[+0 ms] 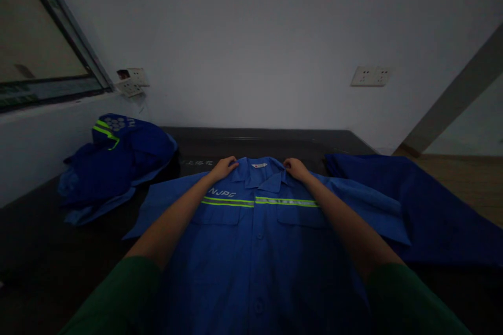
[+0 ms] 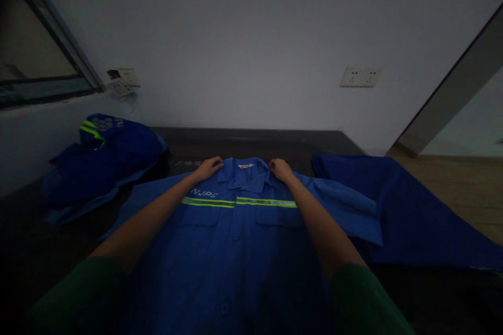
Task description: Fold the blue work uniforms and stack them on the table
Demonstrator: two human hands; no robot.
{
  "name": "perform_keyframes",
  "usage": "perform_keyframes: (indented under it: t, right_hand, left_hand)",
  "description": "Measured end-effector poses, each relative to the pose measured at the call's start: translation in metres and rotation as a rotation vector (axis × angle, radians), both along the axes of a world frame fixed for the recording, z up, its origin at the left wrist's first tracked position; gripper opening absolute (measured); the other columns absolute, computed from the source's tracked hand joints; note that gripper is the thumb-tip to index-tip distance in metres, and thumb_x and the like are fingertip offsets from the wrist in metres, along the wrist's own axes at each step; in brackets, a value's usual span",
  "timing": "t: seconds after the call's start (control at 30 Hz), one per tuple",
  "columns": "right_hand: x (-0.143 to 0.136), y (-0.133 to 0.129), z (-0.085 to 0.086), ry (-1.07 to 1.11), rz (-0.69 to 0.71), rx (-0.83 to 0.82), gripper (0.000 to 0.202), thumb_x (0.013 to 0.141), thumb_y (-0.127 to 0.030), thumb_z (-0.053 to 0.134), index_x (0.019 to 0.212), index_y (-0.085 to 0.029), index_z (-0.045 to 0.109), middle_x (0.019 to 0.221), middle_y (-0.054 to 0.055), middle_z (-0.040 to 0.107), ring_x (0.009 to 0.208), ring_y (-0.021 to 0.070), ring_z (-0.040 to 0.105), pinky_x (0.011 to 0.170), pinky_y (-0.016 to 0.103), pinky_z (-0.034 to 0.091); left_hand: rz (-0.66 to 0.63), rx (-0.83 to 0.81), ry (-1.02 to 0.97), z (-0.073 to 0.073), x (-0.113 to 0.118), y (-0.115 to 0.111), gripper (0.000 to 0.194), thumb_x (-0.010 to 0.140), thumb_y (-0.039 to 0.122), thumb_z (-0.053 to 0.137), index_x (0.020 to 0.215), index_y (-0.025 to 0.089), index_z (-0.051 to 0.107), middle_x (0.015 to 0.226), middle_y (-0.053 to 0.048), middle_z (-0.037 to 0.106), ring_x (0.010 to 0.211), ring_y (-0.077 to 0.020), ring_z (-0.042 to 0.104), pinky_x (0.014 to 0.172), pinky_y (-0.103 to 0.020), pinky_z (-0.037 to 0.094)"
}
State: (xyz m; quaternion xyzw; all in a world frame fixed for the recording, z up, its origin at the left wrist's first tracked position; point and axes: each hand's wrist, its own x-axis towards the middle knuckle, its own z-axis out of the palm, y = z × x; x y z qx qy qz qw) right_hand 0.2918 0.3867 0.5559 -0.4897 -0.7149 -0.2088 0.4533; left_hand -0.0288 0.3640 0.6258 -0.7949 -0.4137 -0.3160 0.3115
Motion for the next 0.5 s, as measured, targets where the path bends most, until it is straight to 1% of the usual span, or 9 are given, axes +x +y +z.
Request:
perform_keyframes:
  t: [0.07, 0.13, 0.23, 0.3, 0.33, 0.43, 0.5]
  right_hand:
    - [-0.007, 0.0, -0.001, 0.033, -0.036, -0.001, 0.024, 0.088, -0.015, 0.049, 0.102, -0.015, 0.069, 0.106, 0.009, 0.07, 0.098, 0.018, 0.064, 0.083, 0.024, 0.043]
    - [-0.016, -0.001, -0.002, 0.068, -0.084, 0.004, 0.027, 0.091, -0.021, 0.044, 0.103, -0.014, 0.068, 0.106, 0.012, 0.07, 0.098, 0.0213, 0.064, 0.084, 0.029, 0.044]
    - [-0.029, -0.004, -0.005, 0.107, -0.159, 0.022, 0.03, 0.091, -0.025, 0.043, 0.102, -0.011, 0.068, 0.108, 0.019, 0.067, 0.107, 0.0279, 0.059, 0.09, 0.038, 0.041]
    - [-0.035, -0.006, -0.007, 0.12, -0.186, 0.036, 0.03, 0.091, -0.025, 0.044, 0.102, -0.01, 0.067, 0.112, 0.021, 0.065, 0.113, 0.0297, 0.055, 0.095, 0.041, 0.038]
    - [-0.035, -0.007, -0.007, 0.123, -0.19, 0.039, 0.029, 0.09, -0.025, 0.045, 0.102, -0.01, 0.067, 0.113, 0.021, 0.064, 0.114, 0.0298, 0.054, 0.095, 0.041, 0.037]
    - [-0.025, -0.011, -0.004, 0.133, -0.175, 0.033, 0.026, 0.089, -0.027, 0.048, 0.102, -0.013, 0.066, 0.111, 0.017, 0.065, 0.108, 0.0275, 0.056, 0.09, 0.038, 0.042]
    - [-0.014, -0.012, 0.0, 0.138, -0.131, 0.053, 0.025, 0.088, -0.027, 0.049, 0.104, -0.016, 0.065, 0.109, 0.013, 0.065, 0.105, 0.0242, 0.057, 0.088, 0.035, 0.044]
  left_hand:
    - [0.03, 0.038, -0.04, -0.004, 0.005, 0.002, 0.025, 0.094, 0.033, 0.042, 0.099, 0.018, 0.061, 0.098, -0.005, 0.069, 0.091, -0.0187, 0.064, 0.082, -0.027, 0.048]
    - [0.088, 0.077, -0.085, -0.008, 0.01, 0.004, 0.026, 0.095, 0.033, 0.04, 0.1, 0.018, 0.06, 0.097, -0.007, 0.068, 0.091, -0.0207, 0.064, 0.082, -0.03, 0.047]
    - [0.193, 0.136, -0.136, -0.017, 0.016, 0.005, 0.022, 0.093, 0.031, 0.045, 0.096, 0.017, 0.061, 0.098, -0.012, 0.066, 0.097, -0.0268, 0.061, 0.086, -0.037, 0.045]
    - [0.244, 0.174, -0.158, -0.022, 0.02, 0.003, 0.02, 0.09, 0.03, 0.049, 0.097, 0.016, 0.062, 0.102, -0.014, 0.064, 0.103, -0.0301, 0.058, 0.089, -0.041, 0.044]
    - [0.258, 0.194, -0.168, -0.023, 0.022, 0.001, 0.021, 0.09, 0.03, 0.049, 0.1, 0.016, 0.061, 0.105, -0.015, 0.062, 0.106, -0.0312, 0.056, 0.09, -0.043, 0.043]
    - [0.259, 0.252, -0.18, -0.022, 0.027, -0.011, 0.031, 0.09, 0.029, 0.048, 0.118, 0.017, 0.056, 0.119, -0.015, 0.056, 0.114, -0.0314, 0.051, 0.094, -0.044, 0.041]
    - [0.199, 0.267, -0.117, -0.021, 0.031, -0.02, 0.035, 0.091, 0.026, 0.048, 0.124, 0.021, 0.053, 0.124, -0.012, 0.054, 0.118, -0.0279, 0.048, 0.097, -0.041, 0.04]
